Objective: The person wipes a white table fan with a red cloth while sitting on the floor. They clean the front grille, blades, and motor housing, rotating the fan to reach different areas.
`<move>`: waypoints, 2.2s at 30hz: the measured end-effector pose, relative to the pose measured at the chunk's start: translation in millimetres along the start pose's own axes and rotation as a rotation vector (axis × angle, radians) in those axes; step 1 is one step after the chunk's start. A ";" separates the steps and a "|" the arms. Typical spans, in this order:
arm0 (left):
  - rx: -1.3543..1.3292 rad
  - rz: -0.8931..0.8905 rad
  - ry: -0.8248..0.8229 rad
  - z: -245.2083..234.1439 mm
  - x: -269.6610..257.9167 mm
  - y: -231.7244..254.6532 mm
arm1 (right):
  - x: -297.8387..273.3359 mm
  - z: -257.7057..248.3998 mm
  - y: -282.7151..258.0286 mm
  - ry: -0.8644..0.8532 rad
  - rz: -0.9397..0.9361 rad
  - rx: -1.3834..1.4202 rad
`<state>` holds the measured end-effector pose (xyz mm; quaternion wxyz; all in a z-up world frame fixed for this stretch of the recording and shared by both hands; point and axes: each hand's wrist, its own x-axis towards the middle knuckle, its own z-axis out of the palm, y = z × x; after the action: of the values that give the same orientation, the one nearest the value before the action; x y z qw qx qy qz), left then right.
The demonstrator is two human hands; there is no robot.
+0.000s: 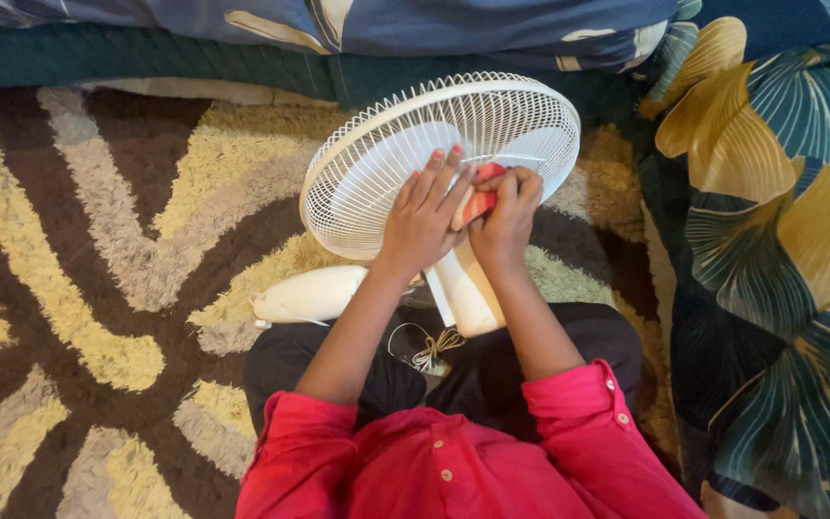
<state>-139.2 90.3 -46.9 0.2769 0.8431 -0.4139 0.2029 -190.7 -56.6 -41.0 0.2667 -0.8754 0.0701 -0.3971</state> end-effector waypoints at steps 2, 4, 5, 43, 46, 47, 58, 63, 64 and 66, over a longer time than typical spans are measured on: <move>0.002 0.071 0.014 -4.7 -19.6 -5.5 | -8.1 -0.3 6.0 -0.005 0.014 -0.050; 0.070 -0.078 0.216 0.5 -40.4 -8.1 | -15.5 -1.9 14.3 0.025 0.004 -0.046; 0.102 -0.152 0.314 3.3 -51.1 -10.2 | -20.0 -3.2 19.6 0.039 0.003 -0.045; -0.476 -0.301 -0.016 -15.8 4.7 -37.0 | -24.6 -57.4 147.3 0.120 0.102 0.157; -0.536 -0.311 0.040 -12.1 -15.6 -39.8 | -30.7 -52.8 146.1 0.105 0.084 0.194; -0.542 -0.304 0.066 -11.4 -20.6 -40.0 | -31.7 -51.0 144.2 0.103 0.078 0.201; -0.778 -0.512 0.247 -6.6 -57.8 -31.2 | -42.1 -50.5 130.0 0.084 0.088 0.223; -1.034 -0.445 0.290 11.1 -88.1 -62.0 | -59.6 -49.5 131.5 -0.034 0.107 0.033; -1.085 -0.438 0.282 17.4 -98.7 -70.1 | -64.5 -47.3 135.5 -0.042 0.163 0.067; -1.170 -0.477 0.281 33.4 -122.8 -84.2 | -72.3 -41.8 145.5 -0.030 0.211 0.088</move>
<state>-137.9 183.3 -167.8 0.7797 0.5871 -0.2170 -0.0150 -257.0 -173.0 -142.0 0.3461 -0.8566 0.1403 -0.3561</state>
